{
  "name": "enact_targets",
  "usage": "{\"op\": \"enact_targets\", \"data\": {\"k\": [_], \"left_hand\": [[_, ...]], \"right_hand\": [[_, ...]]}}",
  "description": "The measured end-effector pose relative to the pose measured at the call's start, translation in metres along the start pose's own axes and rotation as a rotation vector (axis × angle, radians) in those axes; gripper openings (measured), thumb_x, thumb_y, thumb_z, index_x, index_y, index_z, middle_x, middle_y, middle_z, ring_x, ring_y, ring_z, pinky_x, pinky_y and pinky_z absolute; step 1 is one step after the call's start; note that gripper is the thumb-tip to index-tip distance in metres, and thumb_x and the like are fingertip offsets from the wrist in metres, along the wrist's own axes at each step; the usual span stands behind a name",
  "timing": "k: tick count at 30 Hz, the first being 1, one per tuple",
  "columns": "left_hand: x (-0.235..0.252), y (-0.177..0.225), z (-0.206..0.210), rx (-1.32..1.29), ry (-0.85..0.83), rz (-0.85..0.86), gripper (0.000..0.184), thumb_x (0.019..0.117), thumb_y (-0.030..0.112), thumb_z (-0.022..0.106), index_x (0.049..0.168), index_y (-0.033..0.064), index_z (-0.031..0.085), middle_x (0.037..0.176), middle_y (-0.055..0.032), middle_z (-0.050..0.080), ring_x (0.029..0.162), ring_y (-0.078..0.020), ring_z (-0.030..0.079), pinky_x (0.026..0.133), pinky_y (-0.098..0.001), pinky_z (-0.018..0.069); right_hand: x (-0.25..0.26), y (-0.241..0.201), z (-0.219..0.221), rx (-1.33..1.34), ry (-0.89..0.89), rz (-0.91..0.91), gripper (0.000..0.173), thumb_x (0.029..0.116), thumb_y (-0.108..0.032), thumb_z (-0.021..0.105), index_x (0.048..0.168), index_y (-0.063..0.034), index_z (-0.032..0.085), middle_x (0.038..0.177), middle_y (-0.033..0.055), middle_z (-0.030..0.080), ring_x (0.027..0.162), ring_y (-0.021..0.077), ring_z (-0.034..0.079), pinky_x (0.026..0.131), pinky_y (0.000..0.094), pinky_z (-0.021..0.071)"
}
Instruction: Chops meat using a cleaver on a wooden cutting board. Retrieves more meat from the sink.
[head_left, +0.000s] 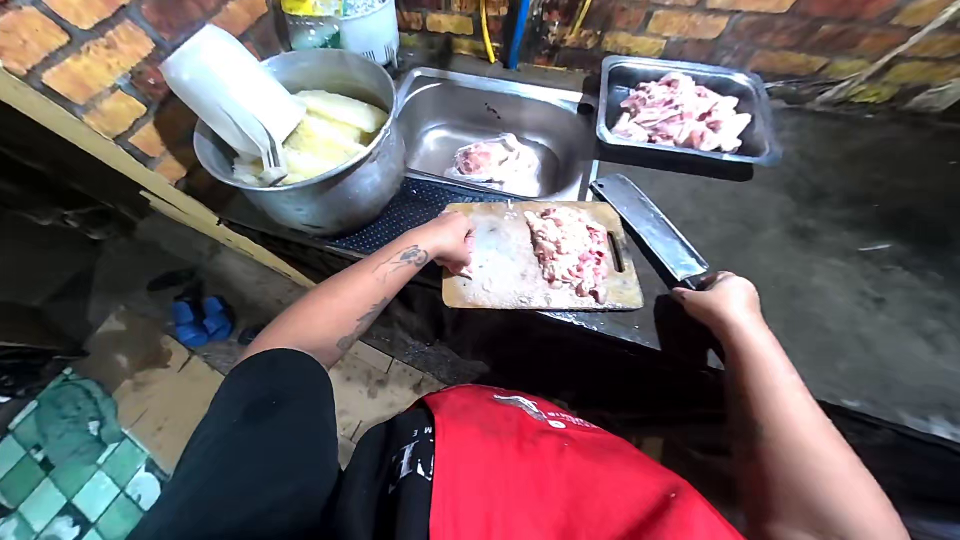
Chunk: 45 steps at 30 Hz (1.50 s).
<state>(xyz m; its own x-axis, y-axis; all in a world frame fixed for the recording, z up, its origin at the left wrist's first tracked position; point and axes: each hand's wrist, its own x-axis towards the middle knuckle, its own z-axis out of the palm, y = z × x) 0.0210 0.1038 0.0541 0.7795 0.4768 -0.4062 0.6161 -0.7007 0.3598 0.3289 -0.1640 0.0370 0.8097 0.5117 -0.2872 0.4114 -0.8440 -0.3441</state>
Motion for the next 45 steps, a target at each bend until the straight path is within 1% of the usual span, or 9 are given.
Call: {"op": "enact_targets", "data": {"k": [5,10,13,16,19,21,32,37,45], "left_hand": [[0.000,0.011,-0.003,-0.222,-0.028,0.085,0.028,0.0829,0.007,0.083,0.098,-0.0018,0.061,0.085,-0.0125,0.064,0.078,-0.0237,0.063,0.075,-0.0443,0.0532],[-0.003,0.026,-0.010,-0.547,0.256,0.318,0.026,0.0781,0.001,0.080,0.095,-0.0025,0.060,0.095,-0.0138,0.062,0.088,-0.0217,0.062,0.080,-0.0398,0.0519],[-0.006,0.036,0.004,-0.767,0.368,0.266,0.028,0.0839,0.001,0.080,0.104,-0.0020,0.061,0.105,-0.0138,0.063,0.090,-0.0183,0.064,0.081,-0.0349,0.0551],[-0.004,0.027,0.031,-0.546,0.416,0.123,0.034,0.0848,0.013,0.084,0.113,-0.0008,0.072,0.131,-0.0250,0.060,0.122,-0.0353,0.059,0.104,-0.0503,0.0495],[-0.011,0.019,0.057,-0.450,0.501,0.074,0.029,0.0888,0.013,0.079,0.115,0.0032,0.075,0.134,-0.0234,0.061,0.126,-0.0346,0.059,0.107,-0.0491,0.0490],[-0.014,0.020,0.068,-0.459,0.576,0.084,0.021,0.0954,0.015,0.073,0.110,0.0007,0.075,0.127,-0.0207,0.065,0.114,-0.0298,0.066,0.097,-0.0439,0.0557],[-0.024,0.020,0.119,-0.356,0.786,0.132,0.014,0.0945,0.010,0.068,0.095,-0.0009,0.077,0.108,-0.0184,0.073,0.107,-0.0335,0.069,0.097,-0.0493,0.0552],[-0.023,0.016,0.119,-0.385,0.656,0.123,0.021,0.1004,0.014,0.062,0.103,0.0002,0.077,0.121,-0.0169,0.071,0.118,-0.0324,0.066,0.106,-0.0496,0.0513],[-0.017,0.013,0.110,-0.380,0.735,0.253,0.018,0.0965,0.014,0.068,0.097,-0.0031,0.076,0.113,-0.0196,0.072,0.114,-0.0345,0.067,0.103,-0.0478,0.0523]], "right_hand": [[-0.004,0.005,-0.009,0.176,0.025,-0.005,0.076,0.0888,-0.013,0.080,0.150,0.0047,0.037,0.131,0.0375,0.056,0.123,0.0492,0.058,0.103,0.0652,0.0442],[-0.037,-0.008,-0.023,0.431,-0.008,0.014,0.062,0.0995,-0.018,0.070,0.150,-0.0067,0.037,0.091,0.0130,0.059,0.063,0.0146,0.056,0.061,0.0326,0.0510],[-0.074,-0.025,-0.017,0.706,0.040,-0.125,0.053,0.1018,-0.015,0.066,0.146,-0.0090,0.038,0.076,0.0034,0.057,0.052,0.0068,0.058,0.052,0.0229,0.0530],[-0.092,-0.040,0.000,0.859,0.020,-0.310,0.046,0.1021,-0.004,0.057,0.144,-0.0061,0.037,0.081,0.0028,0.060,0.057,0.0083,0.063,0.055,0.0257,0.0584],[-0.102,-0.064,0.009,0.844,-0.013,-0.309,0.017,0.1069,-0.008,0.052,0.123,-0.0027,0.051,0.072,0.0033,0.059,0.048,0.0105,0.060,0.048,0.0280,0.0577],[-0.109,-0.079,0.014,0.749,-0.026,-0.304,0.023,0.1124,-0.022,0.045,0.107,-0.0029,0.055,0.061,0.0018,0.056,0.043,0.0105,0.058,0.045,0.0281,0.0560],[-0.136,-0.127,0.053,0.091,0.092,-0.675,0.028,0.1111,-0.026,0.047,0.117,-0.0033,0.063,0.072,0.0128,0.064,0.063,0.0307,0.066,0.062,0.0542,0.0547],[-0.140,-0.149,0.033,0.193,0.411,-0.841,0.028,0.1106,-0.026,0.041,0.120,-0.0035,0.055,0.071,0.0072,0.062,0.057,0.0210,0.065,0.054,0.0437,0.0565],[-0.109,-0.157,0.071,-0.334,-0.232,-0.476,0.035,0.1117,-0.028,0.042,0.131,-0.0028,0.057,0.098,0.0235,0.070,0.094,0.0438,0.070,0.080,0.0636,0.0549]]}}
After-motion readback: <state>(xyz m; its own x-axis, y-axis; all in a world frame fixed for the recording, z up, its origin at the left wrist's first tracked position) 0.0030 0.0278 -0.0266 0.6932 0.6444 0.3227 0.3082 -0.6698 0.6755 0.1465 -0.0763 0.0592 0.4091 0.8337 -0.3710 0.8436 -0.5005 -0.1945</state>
